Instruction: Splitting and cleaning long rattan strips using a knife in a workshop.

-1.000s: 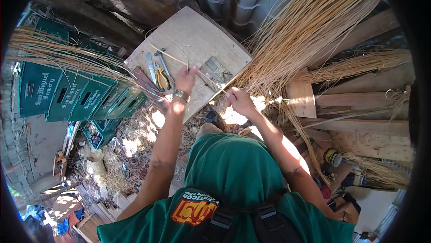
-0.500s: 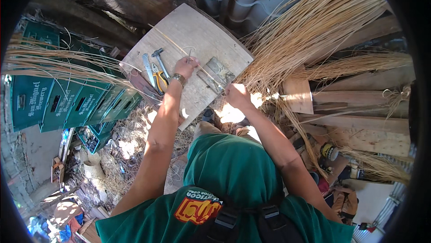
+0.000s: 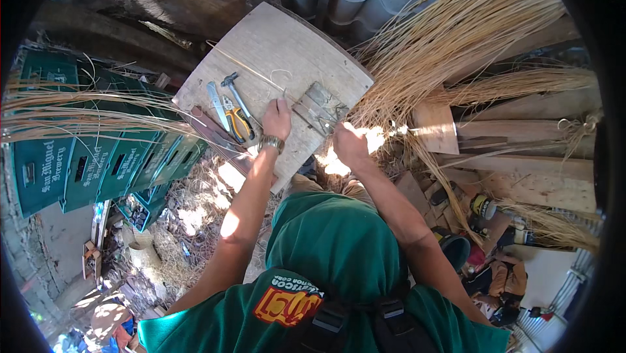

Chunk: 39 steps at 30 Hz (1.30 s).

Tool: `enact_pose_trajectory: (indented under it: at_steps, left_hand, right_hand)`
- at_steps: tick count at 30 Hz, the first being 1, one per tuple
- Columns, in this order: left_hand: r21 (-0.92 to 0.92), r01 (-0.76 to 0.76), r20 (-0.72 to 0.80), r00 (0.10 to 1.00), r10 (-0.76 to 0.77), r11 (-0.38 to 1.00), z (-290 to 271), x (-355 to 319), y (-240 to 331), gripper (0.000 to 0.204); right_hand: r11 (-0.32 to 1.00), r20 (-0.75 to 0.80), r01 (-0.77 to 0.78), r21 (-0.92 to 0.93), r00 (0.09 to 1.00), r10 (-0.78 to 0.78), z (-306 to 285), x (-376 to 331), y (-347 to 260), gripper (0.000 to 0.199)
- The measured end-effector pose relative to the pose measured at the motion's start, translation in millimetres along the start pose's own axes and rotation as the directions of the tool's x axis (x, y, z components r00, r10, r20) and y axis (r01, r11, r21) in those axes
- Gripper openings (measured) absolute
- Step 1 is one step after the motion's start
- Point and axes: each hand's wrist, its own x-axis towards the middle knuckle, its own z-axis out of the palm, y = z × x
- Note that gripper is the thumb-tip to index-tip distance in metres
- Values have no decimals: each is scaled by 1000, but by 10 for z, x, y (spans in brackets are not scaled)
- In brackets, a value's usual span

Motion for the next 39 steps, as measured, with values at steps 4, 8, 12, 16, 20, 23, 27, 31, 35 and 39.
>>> enact_pose_trajectory:
  at_steps: [4, 8, 12, 16, 20, 23, 27, 31, 35, 39]
  left_hand:
    - [-93, 5, 351, 936, 28, 996, -107, -413, 26, 25]
    - [146, -205, 399, 907, 132, 968, 2, -457, 29, 26]
    - [286, -303, 384, 905, 181, 909, 55, -375, 7, 25]
    - [336, -327, 461, 875, 148, 883, 129, -310, 7, 27]
    - [381, -320, 451, 883, 128, 868, 205, -314, 76, 28]
    - [399, -317, 433, 892, 128, 861, 206, -344, 137, 27]
    - [425, -269, 411, 908, 81, 864, 173, -374, 181, 27]
    - [465, -232, 392, 919, 36, 854, 67, -367, 196, 29]
    - [420, -322, 446, 887, 115, 849, 445, -340, 428, 30]
    - [506, -236, 371, 928, 38, 829, 147, -336, 60, 30]
  right_hand:
    - [978, -74, -65, 199, 994, 81, 105, 4, 18, 17]
    - [798, -74, -182, 575, 959, 272, 200, 175, 190, 19]
    - [850, -221, -13, 527, 963, 151, 256, 181, 173, 20]
    - [832, -110, -83, 549, 979, 170, 199, 135, 144, 20]
    - [904, -233, 60, 424, 972, 44, 268, 181, 265, 21]
    - [905, -332, 130, 406, 943, 13, 292, 62, 344, 18]
    - [917, -229, 102, 386, 973, -13, 739, -561, 1234, 26]
    - [967, -281, 32, 253, 959, 42, 1034, -1513, 2134, 13]
    - [933, -189, 353, -73, 913, -361, 1636, -1695, 3336, 22]
    - [972, 299, 233, 28, 926, -230, 646, -799, 1945, 43]
